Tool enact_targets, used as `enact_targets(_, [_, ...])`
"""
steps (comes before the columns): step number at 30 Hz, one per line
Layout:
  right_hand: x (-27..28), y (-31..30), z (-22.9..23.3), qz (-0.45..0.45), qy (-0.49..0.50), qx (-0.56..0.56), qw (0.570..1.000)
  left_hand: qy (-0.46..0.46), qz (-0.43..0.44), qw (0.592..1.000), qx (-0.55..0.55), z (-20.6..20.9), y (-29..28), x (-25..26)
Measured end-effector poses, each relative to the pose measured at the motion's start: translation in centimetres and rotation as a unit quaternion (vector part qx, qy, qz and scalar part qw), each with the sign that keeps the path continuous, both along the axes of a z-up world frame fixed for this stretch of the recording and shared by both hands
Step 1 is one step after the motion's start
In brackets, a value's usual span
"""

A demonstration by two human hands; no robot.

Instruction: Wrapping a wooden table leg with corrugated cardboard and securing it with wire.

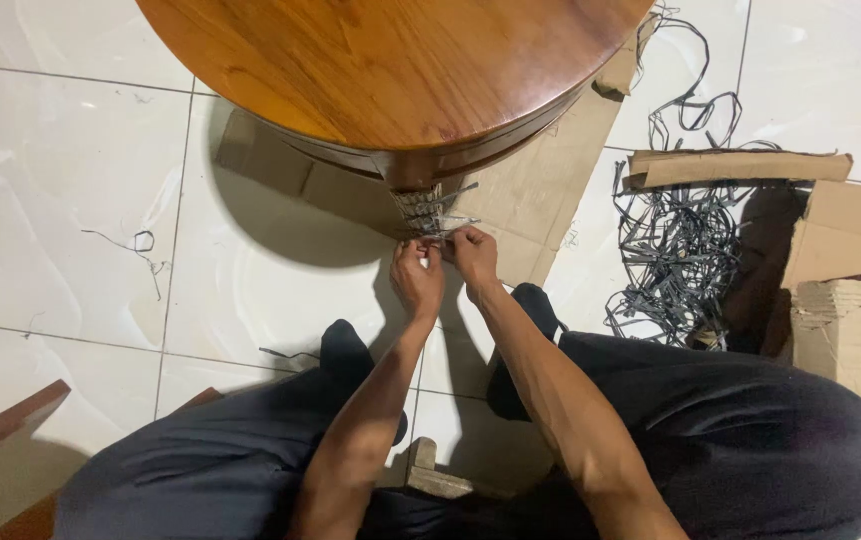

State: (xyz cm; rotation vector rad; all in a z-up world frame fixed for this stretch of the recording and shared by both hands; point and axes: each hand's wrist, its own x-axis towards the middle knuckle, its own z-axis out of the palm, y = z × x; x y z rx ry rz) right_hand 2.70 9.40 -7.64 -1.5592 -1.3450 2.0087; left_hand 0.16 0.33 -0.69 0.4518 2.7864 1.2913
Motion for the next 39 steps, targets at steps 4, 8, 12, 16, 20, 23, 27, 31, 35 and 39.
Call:
enact_targets(4, [-0.4,1.7,-5.5,0.049,-0.123,0.097,0.987,-0.009,0.044,0.999,0.013,-1.7,-0.2,0.1])
enact_targets(8, [-0.7,1.9,-4.1,0.075,-0.139,0.11,0.981,-0.021,0.059,0.998,-0.001,-1.8,-0.3,-0.2])
enact_targets(12, [1.2,2.8,0.5,0.095,-0.115,0.131,0.98,-0.032,0.024,0.999,0.02,-3.7,-1.9,-1.0])
enact_targets(16, [3.0,7.8,0.1,-0.031,-0.024,0.025,0.999,-0.172,0.059,0.983,0.009,-5.4,-4.3,-4.6])
enact_targets(20, [4.1,11.8,2.7,-0.071,-0.017,0.04,0.997,-0.275,0.124,0.932,-0.2,-3.6,-9.7,-8.2])
enact_targets(23, [4.3,14.3,8.4,-0.048,0.006,0.081,0.996,-0.274,0.15,0.934,-0.172,-7.9,-13.2,-15.1])
enact_targets(27, [5.9,16.8,16.6,0.005,0.045,0.151,0.988,-0.227,0.17,0.957,-0.066,-0.6,-12.7,-20.1])
enact_targets(31, [8.5,16.5,26.1,0.088,0.05,0.253,0.962,-0.122,0.033,0.99,-0.054,16.1,-12.7,-18.0])
enact_targets(35, [12.1,17.0,30.5,0.194,0.102,0.333,0.917,-0.028,-0.08,0.996,-0.014,23.9,-14.9,-18.9])
enact_targets(39, [13.0,15.5,33.7,0.189,0.03,0.424,0.885,-0.05,-0.093,0.994,-0.021,29.9,-15.8,-17.2])
